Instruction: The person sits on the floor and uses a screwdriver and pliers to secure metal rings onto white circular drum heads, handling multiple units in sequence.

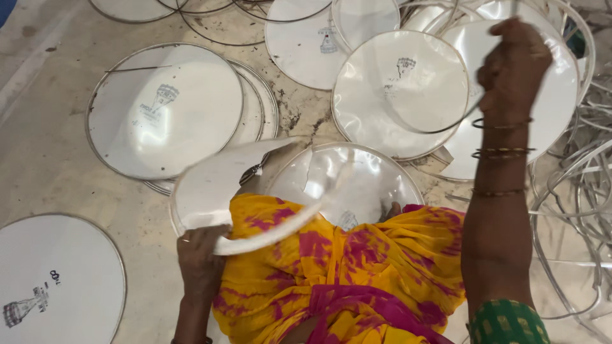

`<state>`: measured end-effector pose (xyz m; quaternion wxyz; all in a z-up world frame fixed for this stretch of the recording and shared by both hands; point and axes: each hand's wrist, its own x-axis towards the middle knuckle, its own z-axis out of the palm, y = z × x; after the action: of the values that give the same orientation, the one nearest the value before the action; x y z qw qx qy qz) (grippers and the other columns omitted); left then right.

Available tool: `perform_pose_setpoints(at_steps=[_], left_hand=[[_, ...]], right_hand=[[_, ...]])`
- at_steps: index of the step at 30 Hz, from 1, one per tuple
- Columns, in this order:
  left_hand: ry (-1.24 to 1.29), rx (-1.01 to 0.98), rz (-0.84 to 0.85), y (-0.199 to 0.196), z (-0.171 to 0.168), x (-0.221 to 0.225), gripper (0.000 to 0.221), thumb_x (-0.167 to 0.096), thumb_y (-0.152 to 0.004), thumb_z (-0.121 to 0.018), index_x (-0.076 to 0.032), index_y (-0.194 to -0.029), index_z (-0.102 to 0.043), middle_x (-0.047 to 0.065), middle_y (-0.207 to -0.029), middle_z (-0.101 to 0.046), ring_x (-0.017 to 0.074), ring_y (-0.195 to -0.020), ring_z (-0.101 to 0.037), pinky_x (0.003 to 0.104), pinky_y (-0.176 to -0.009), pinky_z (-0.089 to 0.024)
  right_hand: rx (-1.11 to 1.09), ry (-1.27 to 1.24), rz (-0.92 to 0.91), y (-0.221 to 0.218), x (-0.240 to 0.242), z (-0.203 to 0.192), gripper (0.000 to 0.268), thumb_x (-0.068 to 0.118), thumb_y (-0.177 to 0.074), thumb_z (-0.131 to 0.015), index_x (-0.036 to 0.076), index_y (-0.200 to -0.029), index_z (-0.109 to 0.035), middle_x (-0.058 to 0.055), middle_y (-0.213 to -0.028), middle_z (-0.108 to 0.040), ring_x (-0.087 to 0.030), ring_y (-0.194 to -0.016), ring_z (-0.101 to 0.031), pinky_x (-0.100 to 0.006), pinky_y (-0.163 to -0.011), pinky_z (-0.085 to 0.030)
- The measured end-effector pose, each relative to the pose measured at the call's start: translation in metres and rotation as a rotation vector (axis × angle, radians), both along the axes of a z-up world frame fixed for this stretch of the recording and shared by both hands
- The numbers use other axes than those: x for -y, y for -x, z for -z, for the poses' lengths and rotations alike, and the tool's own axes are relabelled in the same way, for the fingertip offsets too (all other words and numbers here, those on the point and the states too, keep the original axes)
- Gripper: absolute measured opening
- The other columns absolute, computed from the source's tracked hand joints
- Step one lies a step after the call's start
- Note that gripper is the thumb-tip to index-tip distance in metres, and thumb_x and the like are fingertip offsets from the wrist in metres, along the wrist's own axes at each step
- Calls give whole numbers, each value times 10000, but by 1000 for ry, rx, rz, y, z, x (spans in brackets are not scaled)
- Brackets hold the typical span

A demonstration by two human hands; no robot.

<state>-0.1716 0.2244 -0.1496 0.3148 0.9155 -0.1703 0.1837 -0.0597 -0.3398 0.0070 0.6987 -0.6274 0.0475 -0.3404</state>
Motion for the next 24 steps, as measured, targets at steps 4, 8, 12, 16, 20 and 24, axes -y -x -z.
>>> perform_pose_setpoints(at_steps=[4, 8, 12, 16, 20, 24], left_hand=[[316, 45, -196, -18, -6, -8, 223, 2, -926, -576, -71, -1112, -675, 53, -1051, -740, 195, -891, -651, 357, -773, -529], [612, 14, -403, -51, -18, 1, 274, -184, -1196, -505, 19, -1186, -689, 106, -961, -696, 156, -782, -601, 327, -710, -472], [1151, -49, -191, -114, -32, 57, 448, -388, -1148, -503, 4, -1353, -574, 111, -1172, -721, 180, -958, -732, 321, -798, -615], [1433, -212, -20, -188, -43, 151, 552, -454, -1061, -586, 19, -1343, -555, 143, -1104, -715, 223, -917, -753, 365, -735, -660], [1535, -402, 9, -235, -50, 265, 582, -460, -1006, -539, 4, -1356, -512, 148, -1098, -709, 240, -866, -745, 401, -688, -666], [1734, -639, 155, -252, -51, 360, 651, -434, -1067, -566, 80, -1433, -405, 267, -1337, -543, 339, -1138, -664, 451, -851, -628]], right_hand=[[52, 106, 286, 38, 18, -9, 171, 155, -1141, -639, 61, -1021, -717, 31, -619, -448, -59, -449, -349, -264, -427, -240], [95, 43, 440, 89, 38, 3, 172, 129, -1112, -579, 61, -1011, -700, 26, -632, -443, -54, -462, -341, -248, -442, -238], [108, 109, 559, 147, 64, 28, 138, 89, -1069, -550, 43, -982, -647, 6, -654, -436, -71, -489, -342, -252, -458, -240], [82, 192, 665, 203, 94, 72, 105, 49, -1025, -521, 25, -953, -594, -13, -676, -428, -89, -516, -342, -256, -474, -243], [39, 306, 769, 262, 128, 114, 75, 9, -981, -492, 7, -925, -541, -32, -698, -421, -107, -543, -343, -260, -491, -245], [-9, 402, 830, 318, 150, 148, 53, -32, -938, -463, -12, -896, -489, -52, -720, -413, -125, -570, -344, -265, -507, -248]])
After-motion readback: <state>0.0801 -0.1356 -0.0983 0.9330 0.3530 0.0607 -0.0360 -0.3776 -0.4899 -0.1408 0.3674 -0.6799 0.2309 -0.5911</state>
